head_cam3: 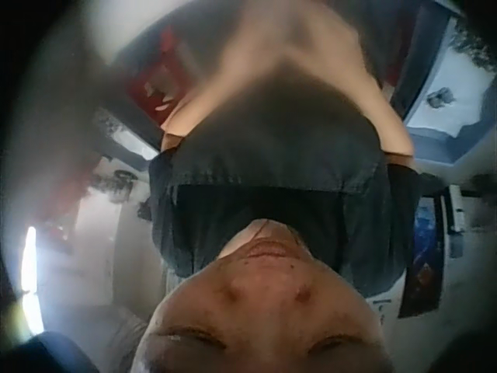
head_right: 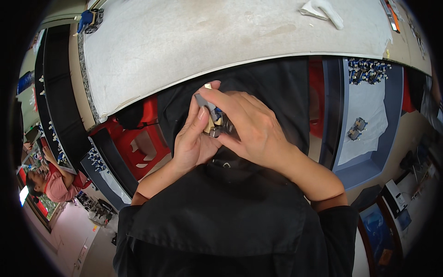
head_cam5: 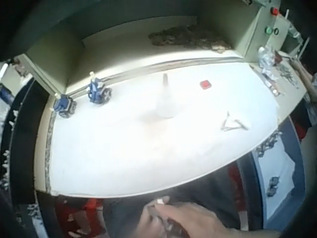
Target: The person assembles miniature figures in wheelchairs by applying glue with a squeeze bottle and attaching pieces by hand. The person then empties a tray of figure components onto the workbench and assembles them.
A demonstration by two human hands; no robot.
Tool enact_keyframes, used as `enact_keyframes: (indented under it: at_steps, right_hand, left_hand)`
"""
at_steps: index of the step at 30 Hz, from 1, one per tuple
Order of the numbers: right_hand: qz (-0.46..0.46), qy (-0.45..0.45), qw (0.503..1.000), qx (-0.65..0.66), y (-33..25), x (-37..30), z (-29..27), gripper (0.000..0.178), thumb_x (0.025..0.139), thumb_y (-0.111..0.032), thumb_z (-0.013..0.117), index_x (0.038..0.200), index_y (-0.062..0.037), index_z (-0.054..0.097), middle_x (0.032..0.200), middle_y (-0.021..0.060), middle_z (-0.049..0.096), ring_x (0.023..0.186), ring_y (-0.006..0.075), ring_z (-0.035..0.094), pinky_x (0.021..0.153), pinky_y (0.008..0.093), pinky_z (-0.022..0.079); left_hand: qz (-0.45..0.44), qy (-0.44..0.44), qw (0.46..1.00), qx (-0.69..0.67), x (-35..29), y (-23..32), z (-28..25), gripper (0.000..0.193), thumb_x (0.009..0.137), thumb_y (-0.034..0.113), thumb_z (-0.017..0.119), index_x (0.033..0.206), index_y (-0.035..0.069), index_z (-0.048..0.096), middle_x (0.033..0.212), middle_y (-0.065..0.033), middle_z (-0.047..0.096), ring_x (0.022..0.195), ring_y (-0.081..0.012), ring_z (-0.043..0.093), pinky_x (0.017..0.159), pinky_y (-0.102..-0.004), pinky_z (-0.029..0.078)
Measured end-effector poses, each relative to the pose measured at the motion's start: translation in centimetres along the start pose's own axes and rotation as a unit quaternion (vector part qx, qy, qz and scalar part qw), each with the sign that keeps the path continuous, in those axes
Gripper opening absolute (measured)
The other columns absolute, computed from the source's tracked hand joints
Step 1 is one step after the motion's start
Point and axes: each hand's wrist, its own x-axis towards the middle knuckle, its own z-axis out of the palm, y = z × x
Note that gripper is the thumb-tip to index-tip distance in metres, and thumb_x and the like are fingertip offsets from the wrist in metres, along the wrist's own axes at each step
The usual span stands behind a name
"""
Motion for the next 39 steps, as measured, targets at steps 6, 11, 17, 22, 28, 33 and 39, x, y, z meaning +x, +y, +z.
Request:
enact_keyframes:
  at_steps: [6,11,17,22,28,33,39]
  right_hand:
    - [-0.059,0.050,0.996,-0.048,0.2,-0.5,0.9,0.065,0.056,-0.002,0.071,0.116,0.0005,0.046,0.095,0.0141,0.058,0.078,0.0277,0.058,0.069,0.0345,0.048]
    - [-0.053,0.045,0.996,-0.061,-0.2,-1.0,0.7,0.062,0.055,-0.003,0.071,0.114,-0.0032,0.050,0.107,0.0167,0.052,0.090,0.0299,0.057,0.073,0.0352,0.049]
    - [-0.086,0.108,0.988,-0.071,-0.4,-0.5,1.3,0.051,0.057,-0.004,0.069,0.106,-0.0052,0.055,0.118,0.0174,0.047,0.103,0.0345,0.052,0.081,0.0379,0.048]
    - [-0.134,0.082,0.983,-0.091,0.2,-0.3,1.7,0.045,0.062,0.000,0.069,0.104,0.0009,0.054,0.112,0.0223,0.051,0.095,0.0349,0.057,0.078,0.0372,0.050]
    - [-0.129,0.100,0.982,-0.093,-0.1,-0.3,1.6,0.045,0.061,0.000,0.068,0.104,0.0026,0.054,0.110,0.0232,0.053,0.093,0.0342,0.058,0.079,0.0387,0.050]
    - [-0.114,0.115,0.983,-0.085,0.1,-0.4,1.8,0.033,0.073,-0.006,0.056,0.105,0.0003,0.056,0.111,0.0208,0.053,0.094,0.0274,0.058,0.079,0.0374,0.049]
    - [-0.117,0.101,0.985,-0.073,0.4,-0.3,1.8,0.050,0.052,-0.001,0.065,0.101,0.0023,0.056,0.107,0.0228,0.053,0.085,0.0316,0.059,0.071,0.0349,0.049]
  left_hand:
    - [0.018,-0.054,0.998,0.022,-0.1,-0.2,-0.8,0.046,0.094,0.022,0.036,0.135,0.013,0.017,0.116,-0.0063,0.037,0.105,-0.0153,0.044,0.087,-0.0320,0.041]
    - [0.006,-0.083,0.996,0.008,-0.4,-0.2,-1.1,0.050,0.093,0.019,0.038,0.136,0.013,0.014,0.117,-0.0061,0.037,0.105,-0.0147,0.044,0.086,-0.0297,0.041]
    - [0.016,-0.088,0.996,-0.001,-0.7,-1.0,-1.7,0.058,0.092,0.024,0.040,0.138,0.022,0.005,0.124,-0.0045,0.035,0.111,-0.0149,0.042,0.086,-0.0300,0.043]
    - [-0.031,-0.089,0.995,-0.038,-0.6,-0.5,-1.5,0.063,0.091,0.035,0.040,0.139,0.024,0.000,0.132,-0.0029,0.027,0.117,-0.0159,0.038,0.089,-0.0322,0.041]
    - [-0.029,-0.087,0.996,-0.011,-0.5,-0.6,-1.3,0.068,0.090,0.034,0.044,0.139,0.024,-0.003,0.134,-0.0018,0.024,0.120,-0.0161,0.034,0.092,-0.0321,0.038]
    - [-0.032,-0.096,0.995,-0.005,-0.4,-0.7,-1.5,0.068,0.090,0.032,0.043,0.139,0.023,-0.003,0.136,-0.0015,0.021,0.122,-0.0160,0.031,0.094,-0.0319,0.036]
    - [-0.039,-0.067,0.997,-0.024,-0.4,-0.2,-1.0,0.062,0.092,0.026,0.037,0.139,0.021,-0.003,0.138,-0.0038,0.017,0.125,-0.0177,0.027,0.095,-0.0334,0.035]
